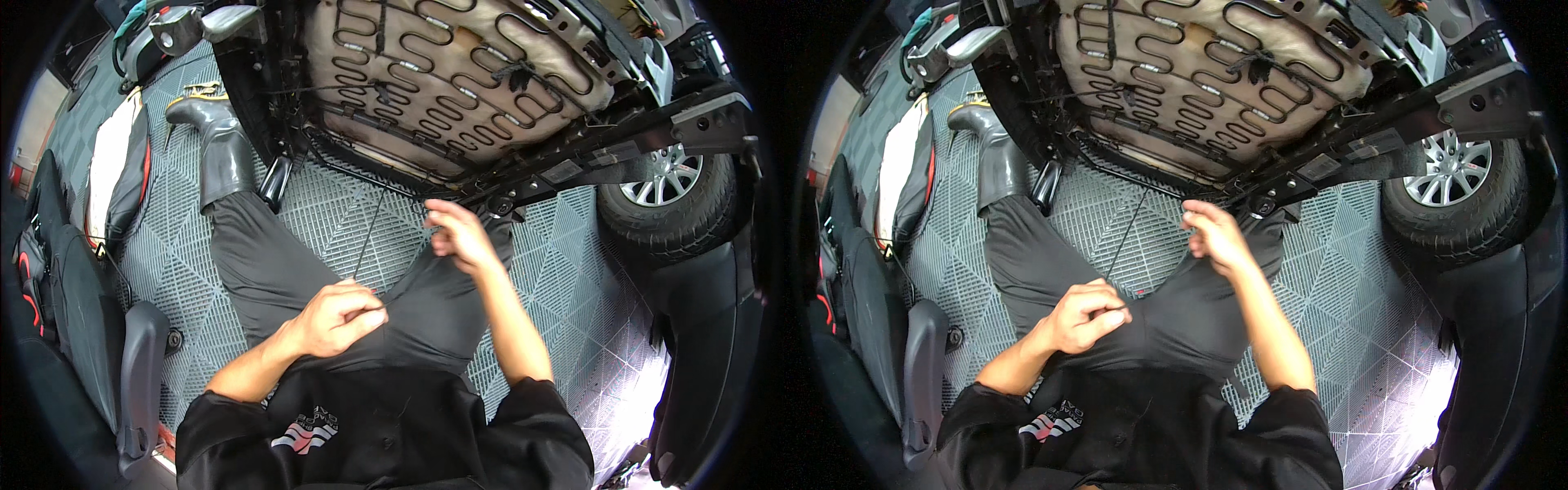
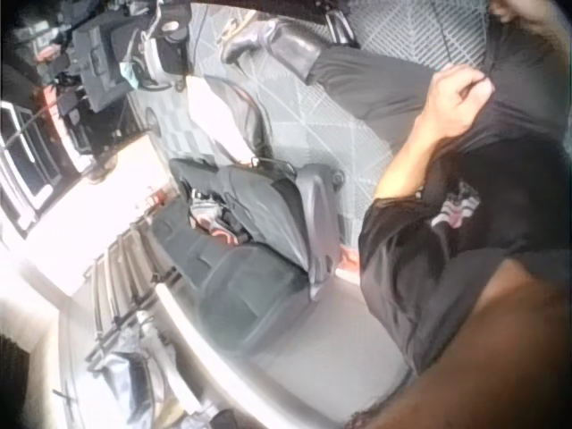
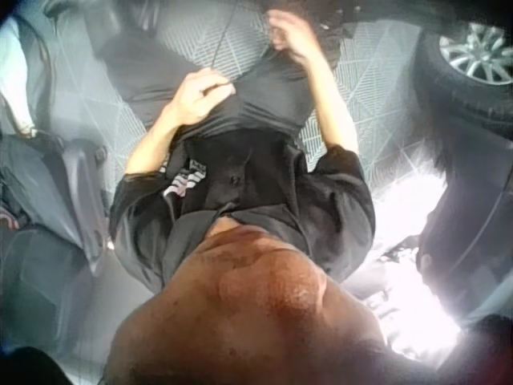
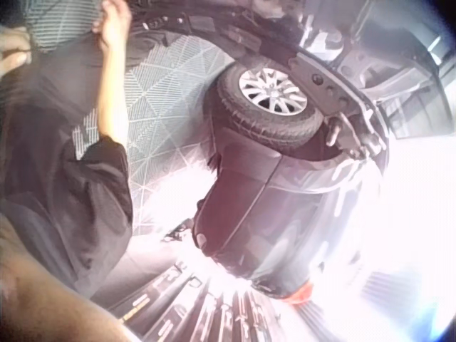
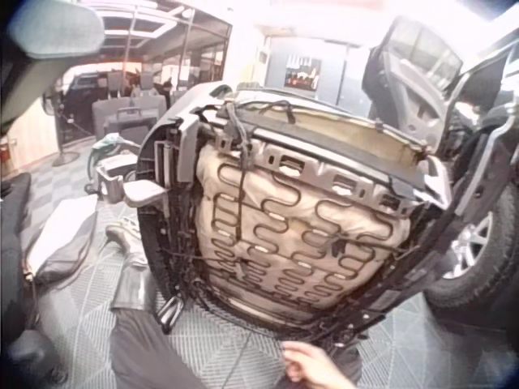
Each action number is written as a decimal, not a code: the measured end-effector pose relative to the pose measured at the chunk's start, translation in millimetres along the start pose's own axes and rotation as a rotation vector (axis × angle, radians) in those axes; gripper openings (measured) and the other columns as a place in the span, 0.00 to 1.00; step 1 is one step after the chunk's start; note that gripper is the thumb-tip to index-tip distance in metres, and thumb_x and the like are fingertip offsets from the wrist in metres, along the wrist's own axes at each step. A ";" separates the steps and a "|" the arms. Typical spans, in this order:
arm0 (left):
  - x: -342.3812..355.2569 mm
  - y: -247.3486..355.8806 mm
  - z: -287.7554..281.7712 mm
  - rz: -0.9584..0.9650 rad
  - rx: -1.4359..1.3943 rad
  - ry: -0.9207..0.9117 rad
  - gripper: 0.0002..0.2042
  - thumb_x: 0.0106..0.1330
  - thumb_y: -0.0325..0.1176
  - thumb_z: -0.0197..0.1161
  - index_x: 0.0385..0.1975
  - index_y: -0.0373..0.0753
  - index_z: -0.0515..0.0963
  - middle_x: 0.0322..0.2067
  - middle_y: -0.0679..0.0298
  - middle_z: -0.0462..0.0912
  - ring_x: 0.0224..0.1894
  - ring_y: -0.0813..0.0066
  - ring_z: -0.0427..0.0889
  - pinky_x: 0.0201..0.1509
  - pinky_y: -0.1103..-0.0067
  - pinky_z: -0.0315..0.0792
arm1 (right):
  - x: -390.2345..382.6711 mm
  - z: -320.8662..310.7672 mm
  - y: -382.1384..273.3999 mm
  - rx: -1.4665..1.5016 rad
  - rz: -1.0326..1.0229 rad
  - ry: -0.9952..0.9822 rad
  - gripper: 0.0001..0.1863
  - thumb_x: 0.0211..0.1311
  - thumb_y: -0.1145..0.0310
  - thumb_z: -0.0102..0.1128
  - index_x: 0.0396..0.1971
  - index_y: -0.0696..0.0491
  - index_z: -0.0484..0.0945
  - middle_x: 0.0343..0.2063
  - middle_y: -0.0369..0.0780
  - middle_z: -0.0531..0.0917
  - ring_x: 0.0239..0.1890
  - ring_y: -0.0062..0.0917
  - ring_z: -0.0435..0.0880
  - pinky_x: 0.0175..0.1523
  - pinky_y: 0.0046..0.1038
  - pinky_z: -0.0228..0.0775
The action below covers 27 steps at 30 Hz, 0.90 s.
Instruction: The person attaches a cable to the spring assembly on the underside of a car seat by threading and tightening zip ties.
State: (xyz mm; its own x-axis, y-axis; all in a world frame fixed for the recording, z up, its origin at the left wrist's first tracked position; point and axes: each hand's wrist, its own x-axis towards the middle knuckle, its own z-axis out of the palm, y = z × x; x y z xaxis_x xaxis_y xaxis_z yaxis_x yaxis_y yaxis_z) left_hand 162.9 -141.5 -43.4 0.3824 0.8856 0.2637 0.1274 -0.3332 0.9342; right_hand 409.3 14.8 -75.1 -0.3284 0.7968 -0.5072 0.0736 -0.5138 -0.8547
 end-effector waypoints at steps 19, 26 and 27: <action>-44.7 29.9 -32.6 -0.131 -0.116 0.283 0.11 0.68 0.34 0.61 0.27 0.32 0.82 0.21 0.63 0.78 0.22 0.77 0.74 0.28 0.79 0.67 | 137.5 -18.1 111.1 0.117 0.247 0.111 0.08 0.70 0.58 0.60 0.36 0.46 0.79 0.19 0.26 0.72 0.17 0.15 0.67 0.24 0.24 0.66; -51.8 28.0 -44.1 -0.164 -0.054 0.319 0.12 0.68 0.34 0.60 0.27 0.32 0.82 0.21 0.63 0.78 0.20 0.78 0.74 0.25 0.79 0.67 | 98.9 24.0 77.6 -0.590 -0.487 0.332 0.25 0.69 0.59 0.57 0.15 0.61 0.78 0.15 0.49 0.79 0.22 0.34 0.80 0.31 0.37 0.70; -52.8 28.7 -45.4 -0.161 -0.043 0.326 0.13 0.68 0.35 0.60 0.27 0.32 0.81 0.20 0.63 0.77 0.20 0.79 0.74 0.26 0.79 0.67 | 76.0 24.9 54.0 -0.713 -0.438 0.352 0.24 0.71 0.57 0.56 0.19 0.60 0.80 0.17 0.48 0.81 0.25 0.35 0.81 0.34 0.35 0.72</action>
State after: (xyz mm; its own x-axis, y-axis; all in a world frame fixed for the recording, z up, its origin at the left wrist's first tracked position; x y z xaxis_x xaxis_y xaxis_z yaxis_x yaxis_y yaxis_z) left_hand 104.9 -183.1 -19.6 0.0475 0.9845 0.1690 0.1211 -0.1737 0.9773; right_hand 364.8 39.7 -157.1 -0.1659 0.9858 -0.0246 0.6138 0.0838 -0.7850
